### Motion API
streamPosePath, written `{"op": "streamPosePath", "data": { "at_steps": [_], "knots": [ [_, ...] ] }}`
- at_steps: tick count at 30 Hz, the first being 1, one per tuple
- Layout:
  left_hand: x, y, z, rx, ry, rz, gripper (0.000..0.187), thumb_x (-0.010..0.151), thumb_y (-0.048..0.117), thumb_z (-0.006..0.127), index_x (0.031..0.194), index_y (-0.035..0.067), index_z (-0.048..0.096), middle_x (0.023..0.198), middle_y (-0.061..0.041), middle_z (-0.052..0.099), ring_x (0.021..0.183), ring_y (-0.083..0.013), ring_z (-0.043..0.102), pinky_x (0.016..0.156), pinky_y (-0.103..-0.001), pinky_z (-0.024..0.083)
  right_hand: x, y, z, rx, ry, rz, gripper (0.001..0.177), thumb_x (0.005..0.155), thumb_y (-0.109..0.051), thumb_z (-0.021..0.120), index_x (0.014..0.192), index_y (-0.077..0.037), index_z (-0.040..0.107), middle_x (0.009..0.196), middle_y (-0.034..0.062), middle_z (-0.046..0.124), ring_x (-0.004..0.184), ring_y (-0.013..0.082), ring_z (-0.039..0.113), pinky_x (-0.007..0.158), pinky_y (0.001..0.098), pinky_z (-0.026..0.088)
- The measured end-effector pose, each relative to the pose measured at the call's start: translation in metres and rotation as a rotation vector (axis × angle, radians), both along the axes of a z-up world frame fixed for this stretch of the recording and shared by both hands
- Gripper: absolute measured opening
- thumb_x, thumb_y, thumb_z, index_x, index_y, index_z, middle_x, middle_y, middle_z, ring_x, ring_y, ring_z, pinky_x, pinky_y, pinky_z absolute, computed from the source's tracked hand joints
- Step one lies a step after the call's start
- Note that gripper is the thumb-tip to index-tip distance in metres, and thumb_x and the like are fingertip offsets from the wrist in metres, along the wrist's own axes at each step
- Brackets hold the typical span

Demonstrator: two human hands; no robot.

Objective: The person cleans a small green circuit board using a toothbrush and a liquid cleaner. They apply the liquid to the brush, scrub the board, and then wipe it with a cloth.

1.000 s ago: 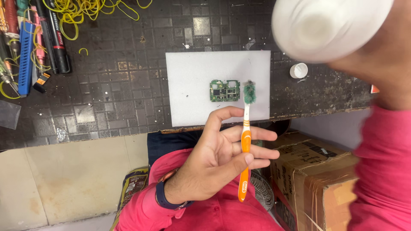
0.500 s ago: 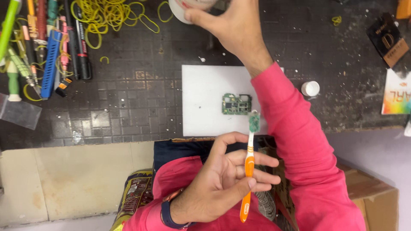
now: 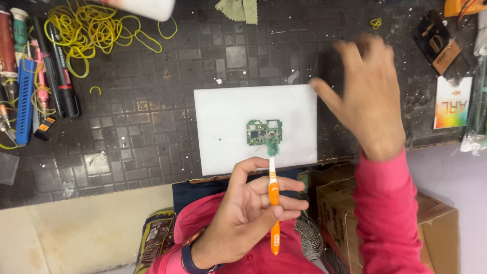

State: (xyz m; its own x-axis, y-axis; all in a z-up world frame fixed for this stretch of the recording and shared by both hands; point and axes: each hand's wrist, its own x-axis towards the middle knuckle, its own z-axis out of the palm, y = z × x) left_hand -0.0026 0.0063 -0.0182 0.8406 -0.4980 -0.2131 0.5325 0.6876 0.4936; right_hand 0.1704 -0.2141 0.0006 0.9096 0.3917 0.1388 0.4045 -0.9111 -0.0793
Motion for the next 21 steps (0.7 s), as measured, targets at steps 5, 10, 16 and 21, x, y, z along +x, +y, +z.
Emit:
{"op": "streamPosePath", "data": {
  "at_steps": [5,10,16,21],
  "knots": [
    [0.004,0.001,-0.007,-0.015,0.032,0.034,0.064,0.098,-0.014,0.044,0.151,0.009,0.014,0.142,-0.029,0.052,0.123,-0.0308,0.066,0.111,-0.049,0.056,-0.036,-0.019,-0.004,0.028,0.181,-0.209,0.051,0.088,-0.017,0.08,0.136,-0.006,0.065,0.127,0.0246,0.056,0.115,0.0423,0.056,0.091,0.0479,0.051],
    [-0.003,0.008,-0.011,0.006,0.009,0.047,0.064,0.099,-0.015,0.043,0.151,0.01,0.015,0.143,-0.028,0.052,0.123,-0.0306,0.066,0.111,-0.049,0.055,-0.032,-0.014,-0.004,0.076,0.096,-0.155,0.017,0.098,0.002,0.063,0.115,0.0,0.063,0.116,0.0235,0.06,0.112,0.0414,0.06,0.094,0.0474,0.051],
    [-0.008,0.016,-0.012,0.014,-0.002,0.142,0.066,0.098,-0.017,0.043,0.151,0.011,0.015,0.143,-0.028,0.053,0.123,-0.031,0.067,0.112,-0.049,0.054,0.007,0.057,0.012,0.508,-0.011,0.116,0.008,0.109,0.004,0.055,0.115,-0.001,0.056,0.102,0.014,0.066,0.092,0.0358,0.066,0.078,0.0416,0.051],
    [-0.017,0.021,-0.015,0.021,-0.01,0.21,0.065,0.099,-0.017,0.043,0.15,0.013,0.015,0.142,-0.027,0.054,0.123,-0.0308,0.067,0.113,-0.049,0.054,0.069,0.159,-0.002,0.295,-0.441,0.474,0.03,0.098,-0.033,0.081,0.103,-0.007,0.066,0.082,0.0075,0.064,0.072,0.0301,0.063,0.066,0.0415,0.047]
  ]
}}
